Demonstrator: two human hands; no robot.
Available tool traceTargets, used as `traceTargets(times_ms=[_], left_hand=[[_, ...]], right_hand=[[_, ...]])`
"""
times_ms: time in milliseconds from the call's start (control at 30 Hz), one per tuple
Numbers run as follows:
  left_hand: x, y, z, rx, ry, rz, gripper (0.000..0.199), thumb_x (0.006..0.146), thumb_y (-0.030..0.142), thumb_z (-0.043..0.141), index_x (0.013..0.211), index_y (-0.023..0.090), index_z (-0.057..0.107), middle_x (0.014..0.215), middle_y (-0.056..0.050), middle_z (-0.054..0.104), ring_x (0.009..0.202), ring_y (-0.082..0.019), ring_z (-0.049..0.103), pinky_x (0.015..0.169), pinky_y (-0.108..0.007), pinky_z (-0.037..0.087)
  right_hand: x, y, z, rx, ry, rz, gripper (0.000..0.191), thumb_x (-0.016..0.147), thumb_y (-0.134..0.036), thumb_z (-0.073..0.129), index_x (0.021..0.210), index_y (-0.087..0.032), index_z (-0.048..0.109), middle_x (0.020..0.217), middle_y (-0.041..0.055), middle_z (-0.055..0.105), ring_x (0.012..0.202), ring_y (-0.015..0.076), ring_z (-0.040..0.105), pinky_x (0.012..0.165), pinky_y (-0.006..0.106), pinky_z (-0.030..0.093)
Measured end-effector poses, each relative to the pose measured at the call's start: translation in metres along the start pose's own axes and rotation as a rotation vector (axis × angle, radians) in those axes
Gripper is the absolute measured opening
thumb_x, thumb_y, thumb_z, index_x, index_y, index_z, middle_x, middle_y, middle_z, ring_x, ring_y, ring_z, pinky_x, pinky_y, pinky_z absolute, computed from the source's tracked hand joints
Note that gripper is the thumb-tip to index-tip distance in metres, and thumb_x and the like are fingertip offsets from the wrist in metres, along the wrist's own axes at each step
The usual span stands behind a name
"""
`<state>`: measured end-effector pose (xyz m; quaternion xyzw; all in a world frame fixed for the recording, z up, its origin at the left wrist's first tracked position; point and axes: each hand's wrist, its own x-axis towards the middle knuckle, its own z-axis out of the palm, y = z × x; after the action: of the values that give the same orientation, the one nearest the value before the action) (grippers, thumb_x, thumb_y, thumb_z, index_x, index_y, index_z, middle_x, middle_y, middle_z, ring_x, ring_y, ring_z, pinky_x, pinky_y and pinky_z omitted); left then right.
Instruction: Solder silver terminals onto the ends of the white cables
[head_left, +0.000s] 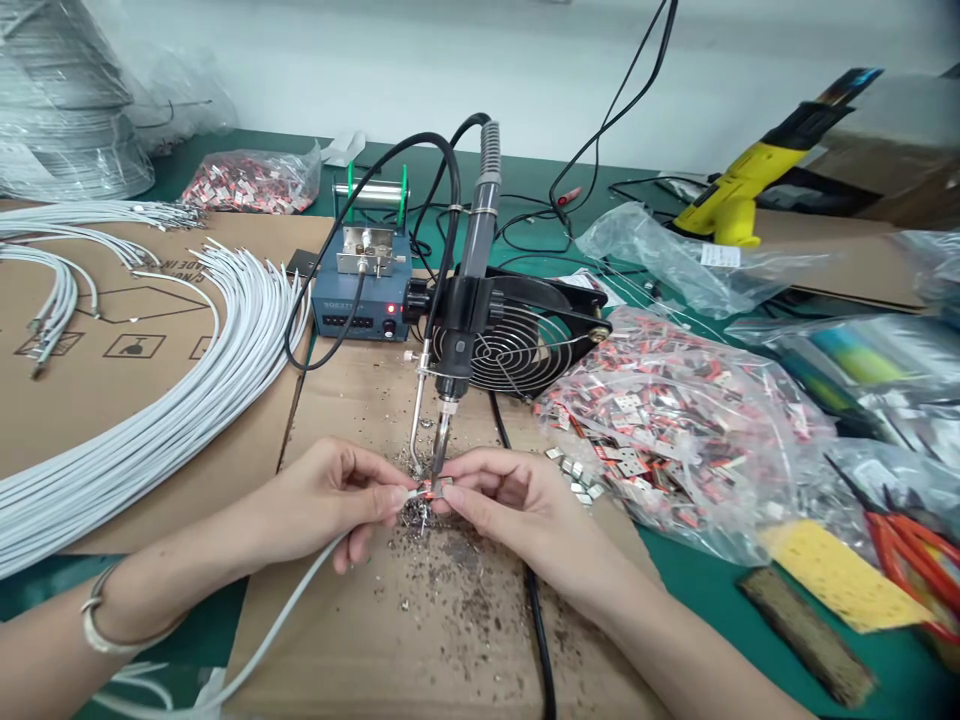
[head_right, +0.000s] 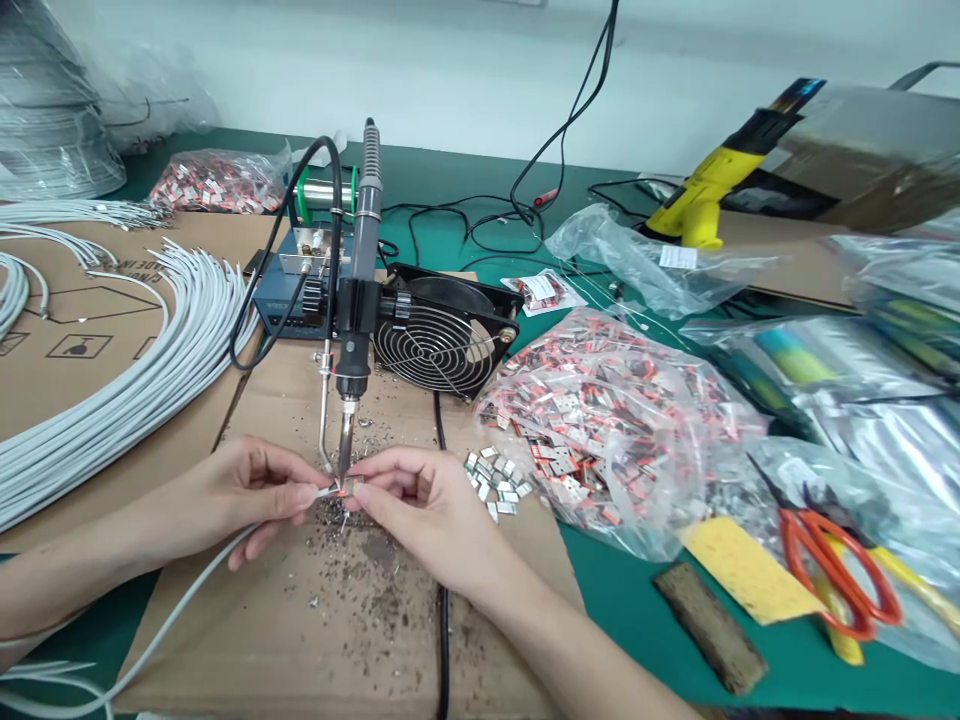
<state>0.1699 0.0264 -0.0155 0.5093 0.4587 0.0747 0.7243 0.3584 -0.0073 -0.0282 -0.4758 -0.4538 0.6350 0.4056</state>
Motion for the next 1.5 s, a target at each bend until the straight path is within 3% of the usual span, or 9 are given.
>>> traceTargets(times_ms=[533,733,867,1500], left_hand=[[0.0,0.0,0.002,-0.107,-0.037,0.02,0.036,0.073,0.037,0.058,0.099,0.013,0.062,0.053,0.006,0.049,0.032,0.002,0.042,0.031,-0.007,0.034],[0.0,0.001,0.001,-0.122,-0.037,-0.007,0.046,0.072,0.038,0.06,0.112,0.015,0.058,0.057,0.006,0.051,0.033,0.002,0.043,0.031,-0.008,0.035],[-0.003,0.007,0.003,-0.024,0.006,-0.075,0.048,0.076,0.039,0.055,0.118,0.015,0.055,0.047,0.006,0.047,0.032,0.001,0.042,0.033,-0.007,0.036],[0.0,0.0,0.002,-0.058,-0.012,-0.018,0.051,0.071,0.041,0.06,0.115,0.016,0.058,0.051,0.006,0.048,0.033,0.001,0.043,0.032,-0.008,0.037]], right_hand=[[-0.003,0.0,-0.005,0.165,-0.081,0.051,0.017,0.068,-0.025,0.075,0.08,-0.017,0.067,0.073,0.0027,0.071,0.067,0.007,0.066,0.065,0.013,0.049],[-0.002,0.0,-0.005,0.173,-0.089,0.056,0.017,0.07,-0.026,0.074,0.081,-0.016,0.067,0.074,0.0037,0.071,0.068,0.0067,0.066,0.065,0.012,0.049],[-0.002,0.0,-0.004,0.133,-0.06,0.059,0.016,0.069,-0.024,0.074,0.079,-0.015,0.067,0.072,0.0032,0.071,0.066,0.0065,0.066,0.061,0.012,0.048],[-0.001,0.003,-0.007,0.147,-0.097,0.027,0.014,0.071,-0.025,0.073,0.081,-0.017,0.067,0.074,0.0025,0.071,0.067,0.0052,0.066,0.063,0.01,0.048]])
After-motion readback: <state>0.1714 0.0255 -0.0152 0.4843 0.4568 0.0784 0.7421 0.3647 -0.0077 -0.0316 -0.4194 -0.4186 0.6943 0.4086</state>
